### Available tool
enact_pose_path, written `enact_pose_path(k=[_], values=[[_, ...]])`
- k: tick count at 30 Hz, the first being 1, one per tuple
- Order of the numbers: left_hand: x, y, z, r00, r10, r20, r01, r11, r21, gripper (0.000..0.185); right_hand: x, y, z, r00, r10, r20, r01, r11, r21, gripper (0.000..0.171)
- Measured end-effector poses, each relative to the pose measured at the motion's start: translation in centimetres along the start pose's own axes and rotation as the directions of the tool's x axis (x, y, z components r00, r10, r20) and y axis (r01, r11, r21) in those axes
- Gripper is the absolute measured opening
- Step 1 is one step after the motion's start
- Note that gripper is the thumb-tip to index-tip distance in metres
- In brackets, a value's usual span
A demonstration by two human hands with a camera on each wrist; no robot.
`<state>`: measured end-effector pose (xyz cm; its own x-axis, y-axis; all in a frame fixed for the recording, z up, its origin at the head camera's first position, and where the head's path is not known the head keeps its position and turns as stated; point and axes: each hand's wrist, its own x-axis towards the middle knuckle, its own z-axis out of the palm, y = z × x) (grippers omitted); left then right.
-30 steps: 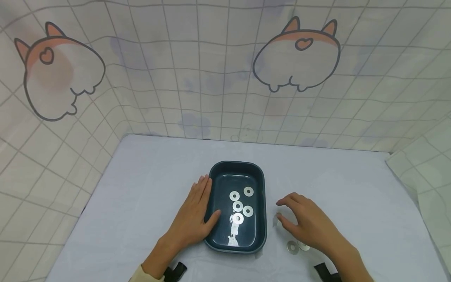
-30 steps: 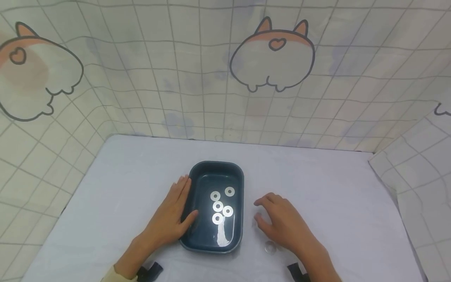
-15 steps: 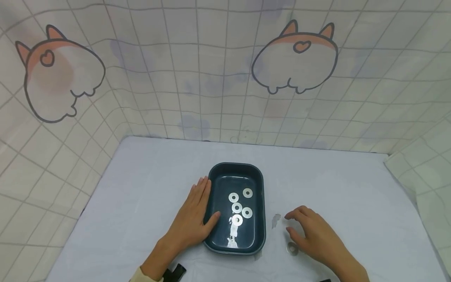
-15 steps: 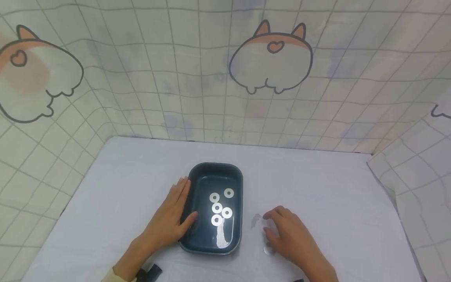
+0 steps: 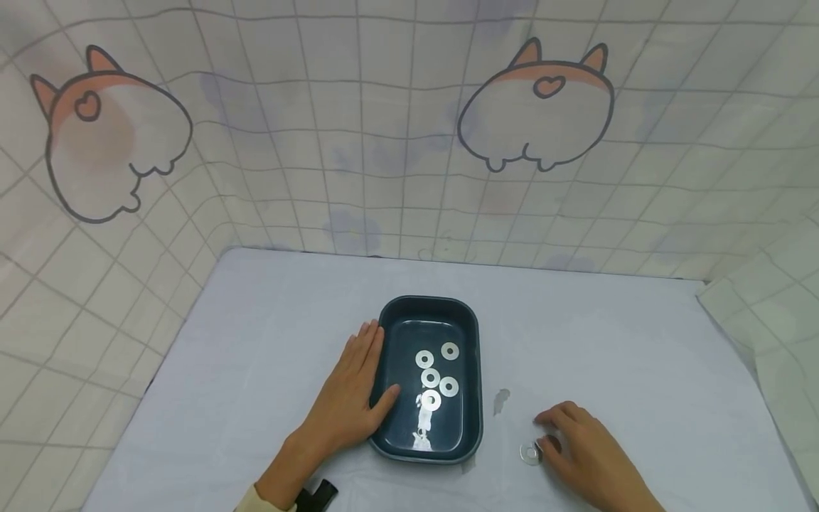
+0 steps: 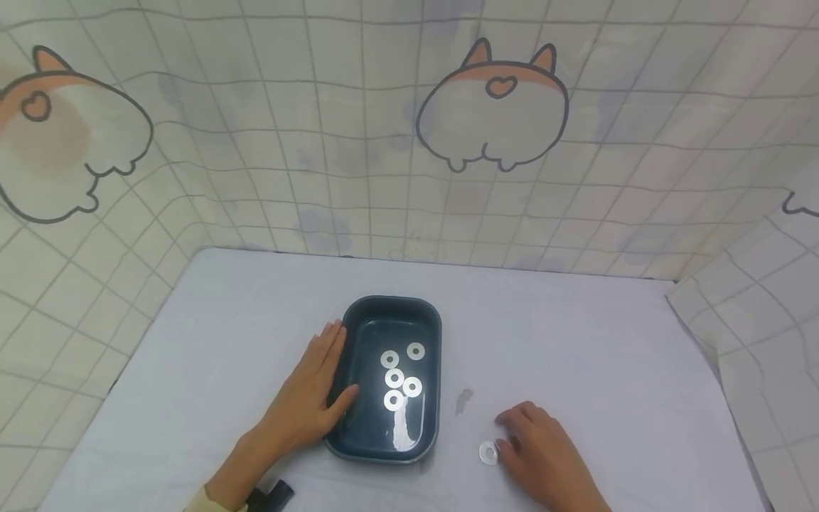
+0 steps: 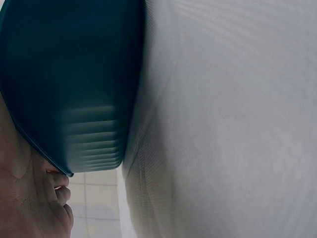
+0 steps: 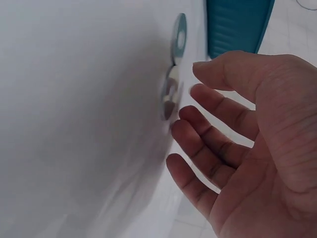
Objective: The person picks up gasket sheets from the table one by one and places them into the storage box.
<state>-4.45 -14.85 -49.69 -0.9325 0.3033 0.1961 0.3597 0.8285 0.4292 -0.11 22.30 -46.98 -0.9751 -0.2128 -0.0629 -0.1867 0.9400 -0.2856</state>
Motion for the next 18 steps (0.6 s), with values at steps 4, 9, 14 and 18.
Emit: enact_pose_path(k=[4,9,14,18], values=[[0.0,0.1,0.0,1.0,0.004,-0.008,-0.004,1.0,0.002,0.091,-0.8,0.9,0.3,0.997,-0.047,-0.065,0.046,0.999,-0.018,0.024],[0.0,0.0,0.1,1.0,0.012,-0.023,-0.011,1.0,0.011,0.091,-1.6,1.5,0.4,0.989,-0.087,-0.121,0.086,0.996,-0.013,0.027],[0.1,0.1,0.0,1.0,-0.003,-0.007,0.003,1.0,-0.002,0.091,-2.0,1.6,0.4,0.999,-0.02,-0.038,0.02,1.0,0.007,0.028],[0.1,0.1,-0.1,1.0,-0.014,0.019,0.014,1.0,-0.004,0.091,-2.2,1.6,0.4,1.0,0.023,0.02,-0.023,1.0,0.013,0.031]])
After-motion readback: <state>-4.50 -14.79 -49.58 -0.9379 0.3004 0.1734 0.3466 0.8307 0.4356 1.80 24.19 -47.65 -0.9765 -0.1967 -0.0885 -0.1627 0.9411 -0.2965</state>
